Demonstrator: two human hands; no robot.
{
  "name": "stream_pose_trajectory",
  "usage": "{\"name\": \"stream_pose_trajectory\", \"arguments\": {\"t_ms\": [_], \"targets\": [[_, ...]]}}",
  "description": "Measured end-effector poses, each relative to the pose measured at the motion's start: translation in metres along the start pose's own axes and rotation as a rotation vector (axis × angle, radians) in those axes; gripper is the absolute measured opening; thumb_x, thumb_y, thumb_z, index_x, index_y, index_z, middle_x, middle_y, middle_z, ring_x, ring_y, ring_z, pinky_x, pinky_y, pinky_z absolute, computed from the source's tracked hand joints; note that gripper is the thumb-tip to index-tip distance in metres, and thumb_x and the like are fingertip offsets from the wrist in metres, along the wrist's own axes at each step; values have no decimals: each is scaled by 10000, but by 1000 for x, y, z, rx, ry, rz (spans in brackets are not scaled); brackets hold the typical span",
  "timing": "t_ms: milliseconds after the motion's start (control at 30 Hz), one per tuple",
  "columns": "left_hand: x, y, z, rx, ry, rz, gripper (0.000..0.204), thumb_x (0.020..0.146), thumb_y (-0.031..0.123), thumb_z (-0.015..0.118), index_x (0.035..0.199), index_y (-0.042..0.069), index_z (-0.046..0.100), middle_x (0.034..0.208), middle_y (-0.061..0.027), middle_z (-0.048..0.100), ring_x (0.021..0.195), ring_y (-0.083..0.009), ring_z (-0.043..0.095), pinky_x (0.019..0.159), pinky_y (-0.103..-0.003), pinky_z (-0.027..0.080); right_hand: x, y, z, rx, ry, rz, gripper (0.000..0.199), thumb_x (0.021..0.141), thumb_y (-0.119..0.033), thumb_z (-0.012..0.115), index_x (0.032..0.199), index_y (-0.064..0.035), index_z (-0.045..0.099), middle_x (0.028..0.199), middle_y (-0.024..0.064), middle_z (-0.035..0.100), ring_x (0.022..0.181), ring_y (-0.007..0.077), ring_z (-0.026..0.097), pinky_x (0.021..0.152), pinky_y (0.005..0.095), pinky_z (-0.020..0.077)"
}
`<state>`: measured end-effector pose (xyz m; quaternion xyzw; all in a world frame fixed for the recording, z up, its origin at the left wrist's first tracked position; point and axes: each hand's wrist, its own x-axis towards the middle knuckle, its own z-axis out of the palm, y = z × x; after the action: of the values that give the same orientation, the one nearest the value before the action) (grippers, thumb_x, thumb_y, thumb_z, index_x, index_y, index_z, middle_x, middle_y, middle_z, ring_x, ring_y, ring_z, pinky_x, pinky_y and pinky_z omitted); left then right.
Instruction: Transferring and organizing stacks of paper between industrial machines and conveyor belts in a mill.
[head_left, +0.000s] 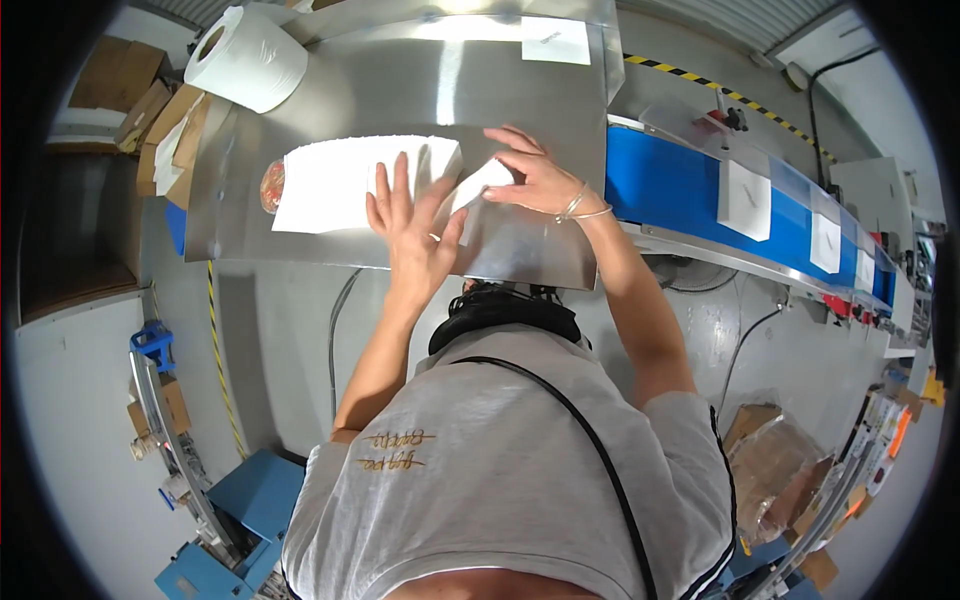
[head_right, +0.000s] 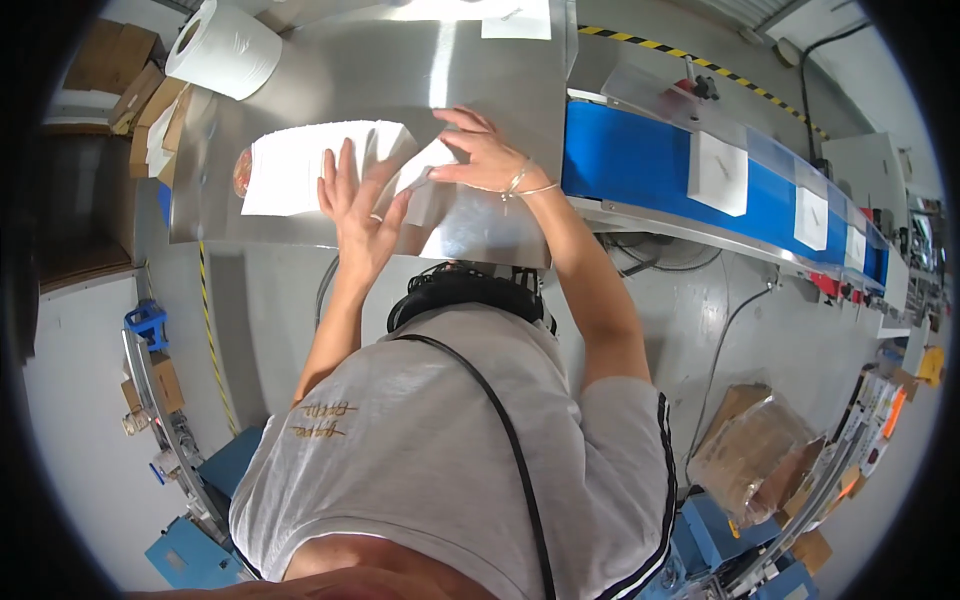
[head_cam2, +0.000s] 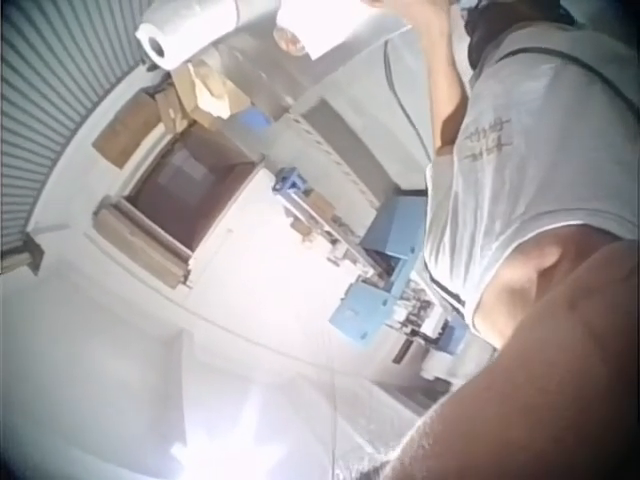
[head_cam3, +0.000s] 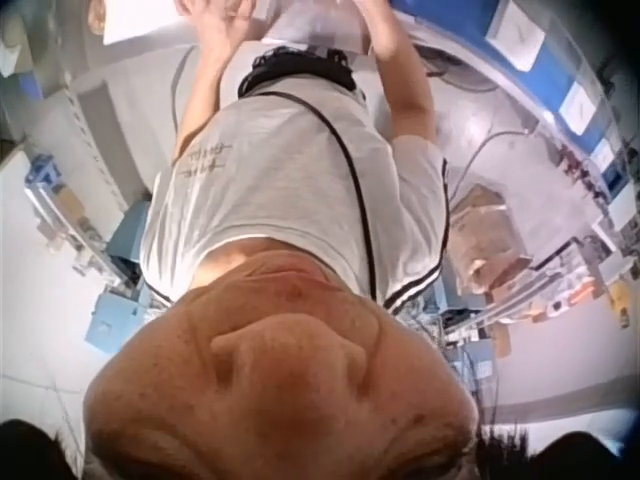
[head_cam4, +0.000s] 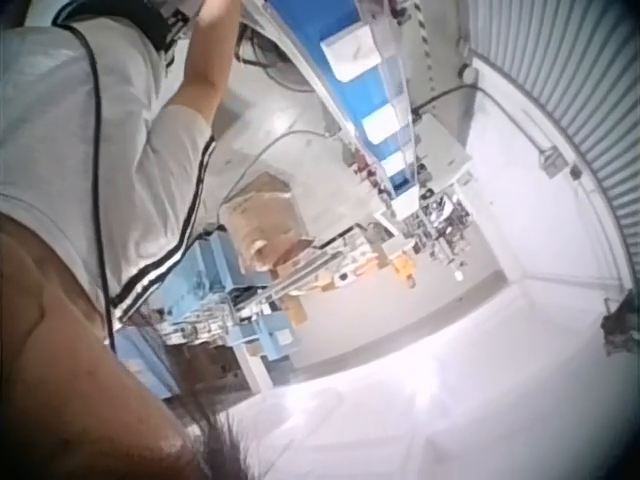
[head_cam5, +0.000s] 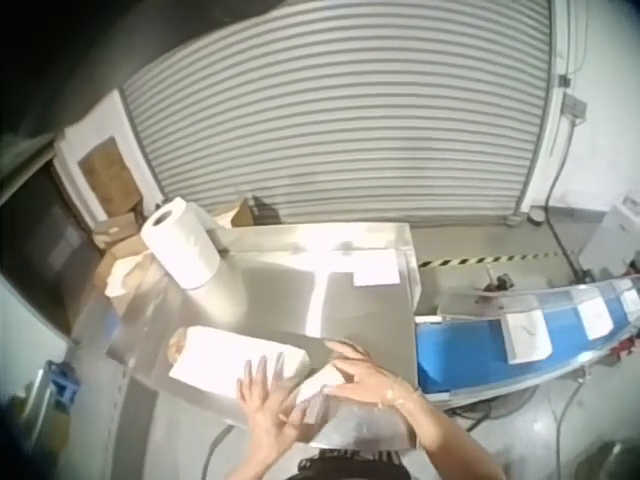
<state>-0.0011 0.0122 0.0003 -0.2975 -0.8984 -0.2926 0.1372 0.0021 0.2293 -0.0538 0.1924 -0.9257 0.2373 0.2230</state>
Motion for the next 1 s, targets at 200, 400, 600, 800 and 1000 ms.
{"name": "stream_pose_trajectory", "arguments": {"t_ms": [200,400,600,800,1000], "targets": [[-5,-23,-2,91,34,-74,395,815,147,644,1193,63,569,1394,-175,369,1326,-390,260,1057,-531,183,-56,41,-43,502,11,925,390,873,-303,621,1097,9,553,932,72,620,873,135,556,773,301,470],[-3,-21,4,84,125,-10,355,770,14,653,1115,88,625,1322,-168,451,1258,-380,362,1026,-475,296,-118,95,-87,-182,135,1292,444,765,-346,694,1059,-34,579,973,154,628,852,348,595,764,414,481],[-3,-17,3,36,67,-41,288,752,38,663,1016,151,681,1379,-131,413,1335,-368,262,1069,-524,139,-29,27,-50,189,-42,379,556,716,-236,756,1202,-78,536,1170,128,564,1048,281,547,905,360,436],[5,-15,-8,10,22,-19,332,770,156,682,1098,131,643,1427,-168,333,1360,-393,190,1070,-549,93,19,2,22,156,-37,-3,583,772,-275,705,1281,-101,478,1241,109,514,1075,257,529,927,313,422],[-2,-38,-9,138,61,-105,359,830,157,649,1180,94,602,1383,-174,381,1303,-372,300,1042,-467,279,-46,37,-28,667,15,998,386,870,-329,627,1072,-3,584,949,34,605,817,109,525,752,267,446]]}}
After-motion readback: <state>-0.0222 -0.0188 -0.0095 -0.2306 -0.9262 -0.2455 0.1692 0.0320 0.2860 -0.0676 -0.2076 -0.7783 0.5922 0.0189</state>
